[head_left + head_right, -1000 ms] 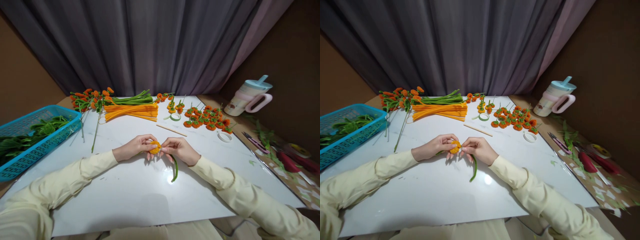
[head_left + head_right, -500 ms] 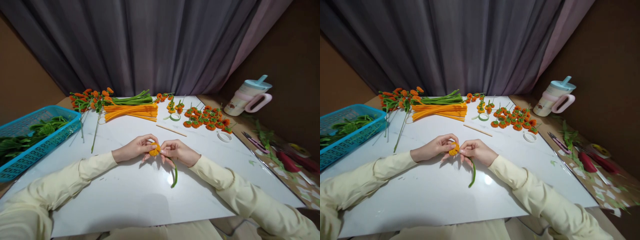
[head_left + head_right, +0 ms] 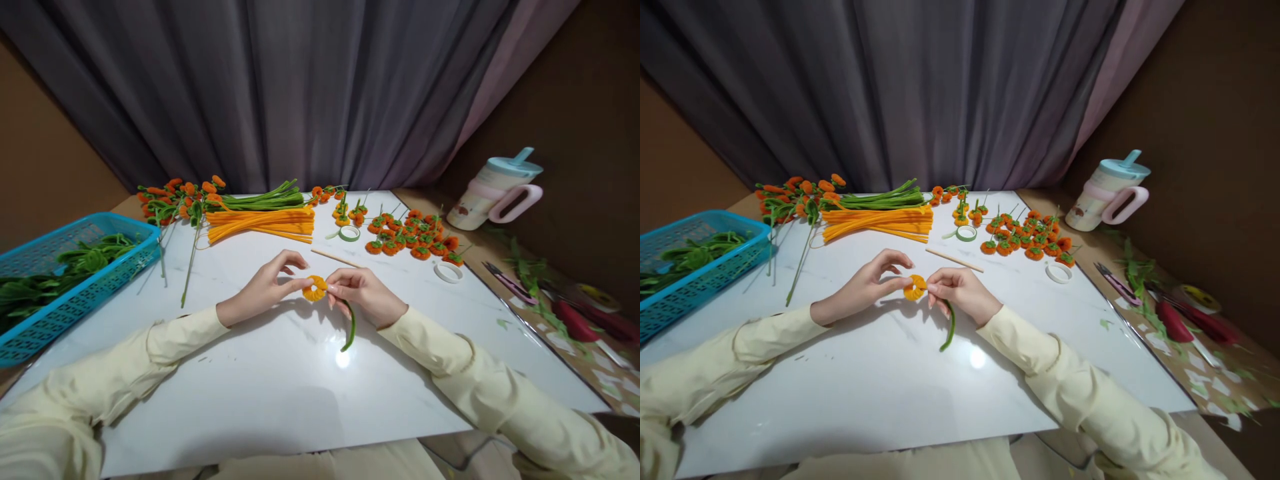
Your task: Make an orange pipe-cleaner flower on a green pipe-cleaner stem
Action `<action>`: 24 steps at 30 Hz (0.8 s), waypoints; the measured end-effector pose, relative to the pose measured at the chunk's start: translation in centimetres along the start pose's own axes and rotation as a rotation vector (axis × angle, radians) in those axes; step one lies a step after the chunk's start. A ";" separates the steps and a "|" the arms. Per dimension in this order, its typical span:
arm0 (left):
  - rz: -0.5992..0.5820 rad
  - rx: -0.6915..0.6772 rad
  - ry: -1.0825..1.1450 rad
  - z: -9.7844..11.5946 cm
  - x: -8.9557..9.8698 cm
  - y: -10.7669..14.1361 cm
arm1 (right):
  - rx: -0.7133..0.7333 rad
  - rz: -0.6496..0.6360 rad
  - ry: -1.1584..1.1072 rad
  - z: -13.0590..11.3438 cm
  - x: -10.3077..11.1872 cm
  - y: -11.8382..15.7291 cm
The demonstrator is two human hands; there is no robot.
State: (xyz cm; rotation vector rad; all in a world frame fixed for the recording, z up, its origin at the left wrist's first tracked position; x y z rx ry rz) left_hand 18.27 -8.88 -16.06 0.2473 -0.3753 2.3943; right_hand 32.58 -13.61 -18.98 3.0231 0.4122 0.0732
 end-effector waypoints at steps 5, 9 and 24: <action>-0.194 0.134 0.194 -0.7 -1.4 0.1 | 0.051 -0.007 0.194 -0.3 0.0 0.2; -0.189 0.279 0.424 -1.8 -2.3 0.5 | 0.363 0.205 0.642 -2.1 0.5 0.8; -0.037 0.225 0.413 -2.2 -2.4 1.4 | 0.783 0.235 1.218 -2.9 -1.7 2.1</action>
Point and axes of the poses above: each hand's wrist, its own y-axis away from the middle knuckle, its own x-axis out of the back of the hand, z = x × y, the point moved 6 cm from there along -y, towards the middle knuckle, and after that the axes turned 10 degrees about y, right-handed, at the moved point
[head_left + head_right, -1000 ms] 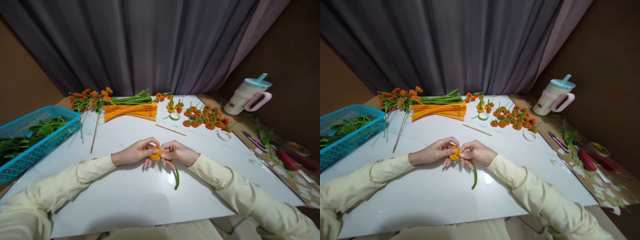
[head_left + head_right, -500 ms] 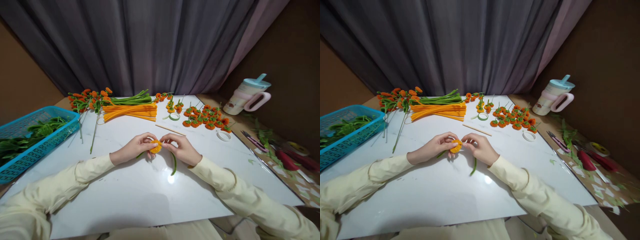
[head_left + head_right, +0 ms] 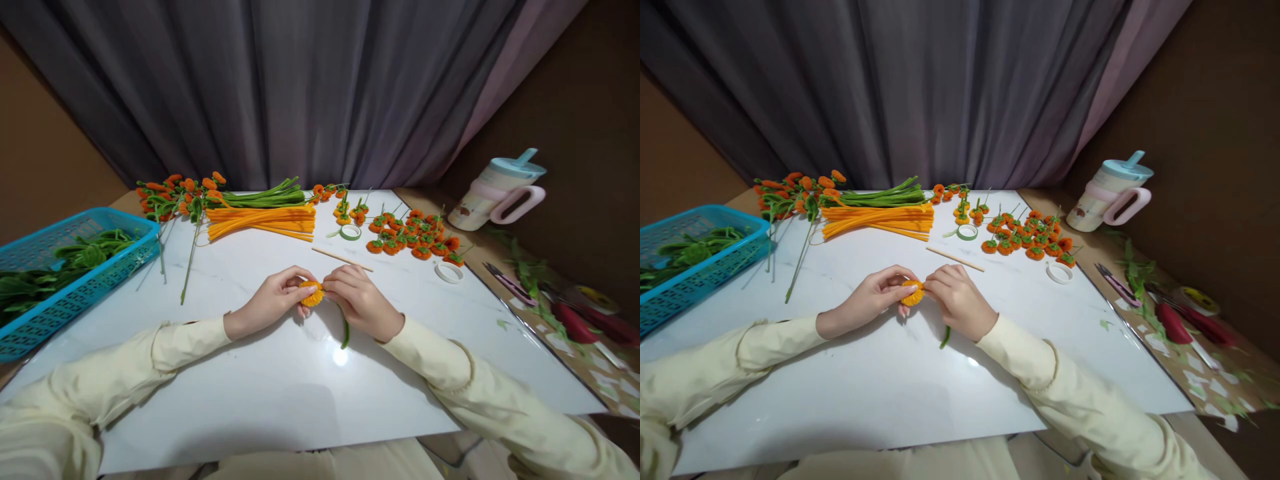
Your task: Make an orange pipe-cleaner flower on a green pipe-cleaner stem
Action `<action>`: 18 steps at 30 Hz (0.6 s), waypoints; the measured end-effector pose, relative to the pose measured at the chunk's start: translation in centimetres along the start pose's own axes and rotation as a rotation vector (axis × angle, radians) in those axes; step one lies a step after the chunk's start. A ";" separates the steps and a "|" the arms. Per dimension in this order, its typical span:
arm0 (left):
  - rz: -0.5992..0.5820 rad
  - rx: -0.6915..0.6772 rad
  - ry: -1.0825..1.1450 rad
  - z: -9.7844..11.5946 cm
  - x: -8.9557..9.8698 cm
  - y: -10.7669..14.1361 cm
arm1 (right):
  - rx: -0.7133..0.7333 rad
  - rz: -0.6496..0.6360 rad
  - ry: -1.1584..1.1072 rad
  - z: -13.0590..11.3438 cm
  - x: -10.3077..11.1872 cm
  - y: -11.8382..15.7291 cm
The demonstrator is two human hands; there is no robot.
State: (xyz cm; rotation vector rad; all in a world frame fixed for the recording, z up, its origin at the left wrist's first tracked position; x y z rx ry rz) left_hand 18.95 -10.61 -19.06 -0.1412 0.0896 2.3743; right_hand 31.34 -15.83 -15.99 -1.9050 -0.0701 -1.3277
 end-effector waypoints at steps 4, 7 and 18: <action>0.028 -0.017 -0.026 -0.2 0.1 0.0 | 0.015 -0.082 -0.031 0.2 0.0 -0.2; 0.033 -0.025 -0.028 -0.2 0.1 0.0 | 0.034 -0.107 -0.046 0.3 0.0 -0.2; 0.088 0.004 -0.019 -0.2 -0.4 0.0 | 0.080 -0.038 0.024 -0.5 -0.4 -0.1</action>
Point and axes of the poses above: each hand's wrist, its own y-axis away from the middle knuckle, its own x-axis out of the back of the hand, z = x × y, the point moved 6 cm from there along -y, towards the middle knuckle, and after that the axes turned 10 degrees about y, right-handed, at the moved point
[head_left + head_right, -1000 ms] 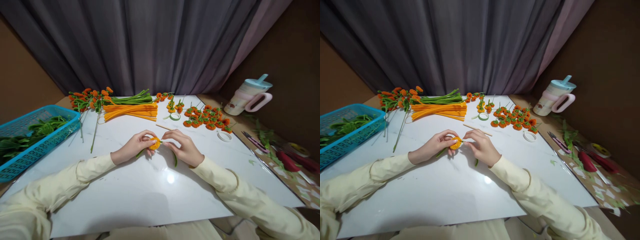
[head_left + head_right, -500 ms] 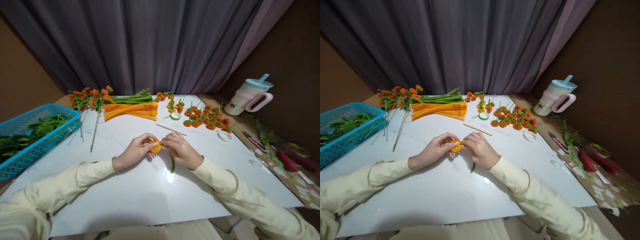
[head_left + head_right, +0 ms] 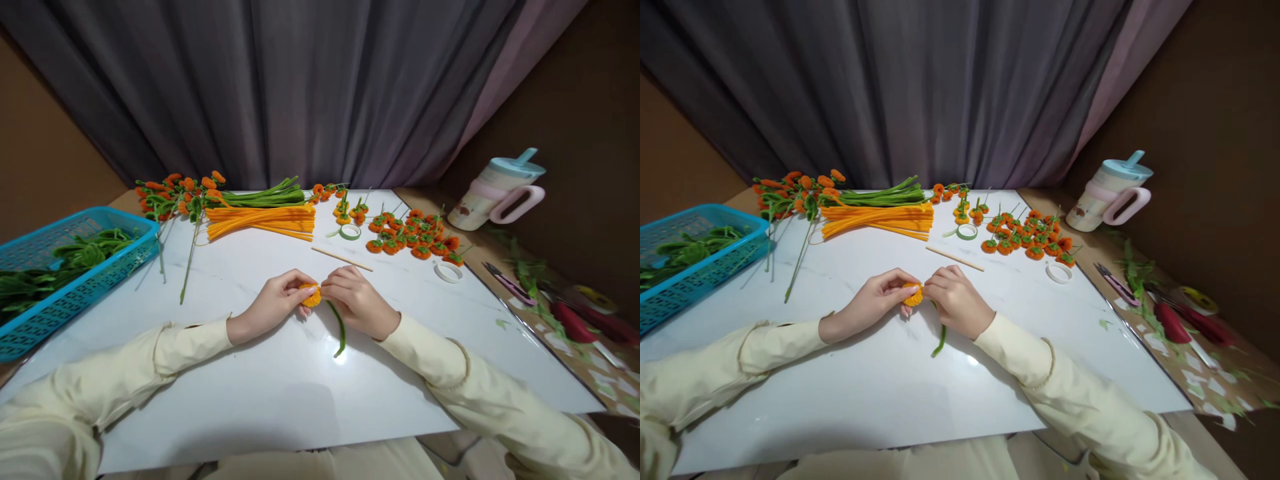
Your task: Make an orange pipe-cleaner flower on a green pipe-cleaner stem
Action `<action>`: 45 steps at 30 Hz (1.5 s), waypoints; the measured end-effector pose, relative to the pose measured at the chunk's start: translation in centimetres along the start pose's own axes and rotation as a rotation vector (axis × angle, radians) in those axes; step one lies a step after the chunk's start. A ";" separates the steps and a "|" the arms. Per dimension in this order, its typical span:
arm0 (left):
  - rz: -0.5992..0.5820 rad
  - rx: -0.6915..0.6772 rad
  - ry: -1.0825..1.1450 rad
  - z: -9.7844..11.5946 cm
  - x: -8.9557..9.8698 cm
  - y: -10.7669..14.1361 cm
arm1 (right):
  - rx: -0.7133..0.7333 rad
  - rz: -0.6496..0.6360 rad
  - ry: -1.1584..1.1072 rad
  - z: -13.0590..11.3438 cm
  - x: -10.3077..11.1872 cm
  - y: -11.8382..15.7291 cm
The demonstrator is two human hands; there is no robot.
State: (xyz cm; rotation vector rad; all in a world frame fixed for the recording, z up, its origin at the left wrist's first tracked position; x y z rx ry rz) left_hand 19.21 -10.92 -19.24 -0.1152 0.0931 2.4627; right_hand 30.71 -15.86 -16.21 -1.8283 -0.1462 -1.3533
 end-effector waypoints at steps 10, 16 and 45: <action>-0.108 -0.038 0.015 -0.4 0.2 -0.2 | -0.003 0.010 0.060 0.6 0.6 0.0; -0.038 0.016 0.065 -0.7 0.2 0.1 | 0.021 0.019 0.111 0.4 0.4 0.0; -0.147 -0.006 0.114 -0.4 0.0 -0.1 | -0.193 0.033 -0.130 1.3 -0.4 0.8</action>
Point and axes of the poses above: each hand's wrist, its own y-axis away from the middle knuckle, its own x-axis out of the back of the hand, z = x × y, the point moved 6 cm from there along -y, towards the middle knuckle, and after that the axes turned 10 degrees about y, right-handed, at the moved point
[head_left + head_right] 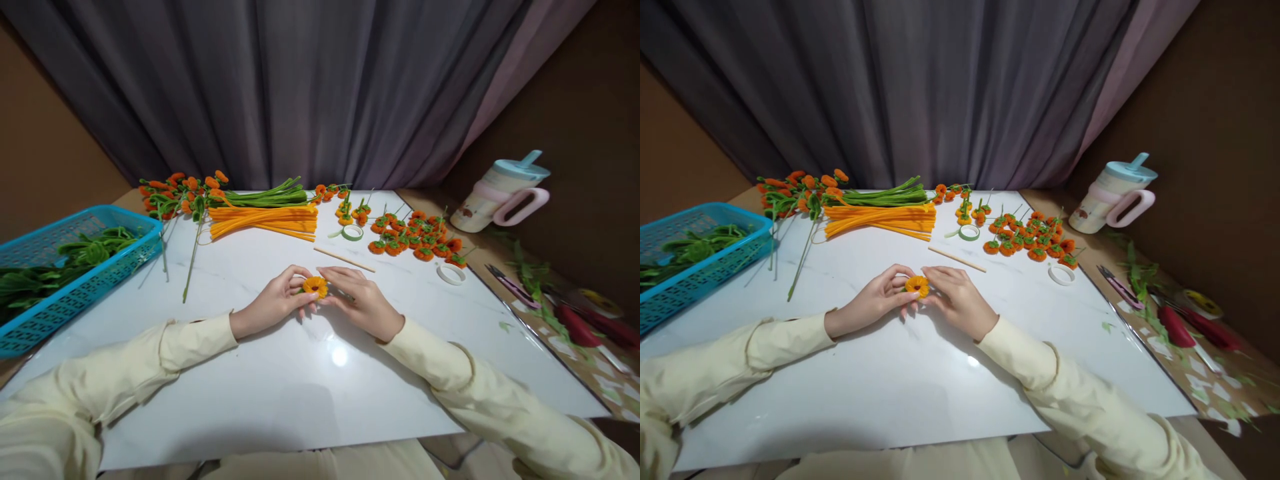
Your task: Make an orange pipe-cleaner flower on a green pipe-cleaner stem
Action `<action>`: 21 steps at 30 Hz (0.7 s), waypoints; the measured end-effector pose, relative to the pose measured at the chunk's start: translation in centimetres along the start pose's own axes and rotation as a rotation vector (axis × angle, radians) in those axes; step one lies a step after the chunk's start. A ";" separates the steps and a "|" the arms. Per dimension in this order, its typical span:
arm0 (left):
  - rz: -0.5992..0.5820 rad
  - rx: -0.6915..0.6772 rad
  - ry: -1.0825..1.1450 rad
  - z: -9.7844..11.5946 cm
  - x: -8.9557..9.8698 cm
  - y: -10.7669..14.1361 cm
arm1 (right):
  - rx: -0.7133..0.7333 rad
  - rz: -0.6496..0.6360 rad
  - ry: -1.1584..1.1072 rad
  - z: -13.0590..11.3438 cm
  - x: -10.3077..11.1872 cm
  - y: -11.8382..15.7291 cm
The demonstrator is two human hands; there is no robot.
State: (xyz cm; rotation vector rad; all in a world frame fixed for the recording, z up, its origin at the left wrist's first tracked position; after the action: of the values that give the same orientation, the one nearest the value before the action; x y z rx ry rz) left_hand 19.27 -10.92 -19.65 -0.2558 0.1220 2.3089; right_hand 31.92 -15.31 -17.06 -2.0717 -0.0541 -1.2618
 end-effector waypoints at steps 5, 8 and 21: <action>-0.039 0.032 0.051 -0.4 0.4 -0.3 | 0.031 -0.038 -0.051 0.2 0.3 -0.2; -0.010 0.049 0.059 -0.5 0.8 -0.3 | 0.063 -0.032 -0.032 0.2 0.6 -0.4; 0.042 0.043 0.012 -0.4 0.7 -0.1 | 0.254 -0.009 0.204 -1.4 0.2 -0.1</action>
State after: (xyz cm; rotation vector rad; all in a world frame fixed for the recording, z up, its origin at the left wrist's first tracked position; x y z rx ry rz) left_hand 18.93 -10.42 -20.15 -0.2472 0.1839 2.3439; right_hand 30.88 -16.10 -16.42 -1.7218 -0.1247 -1.3892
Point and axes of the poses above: each hand's wrist, its own y-axis away from the middle knuckle, its own x-axis out of the back of the hand, z = x × y, the point moved 6 cm from there along -y, towards the middle knuckle, and after that the axes turned 10 degrees about y, right-handed, at the moved point
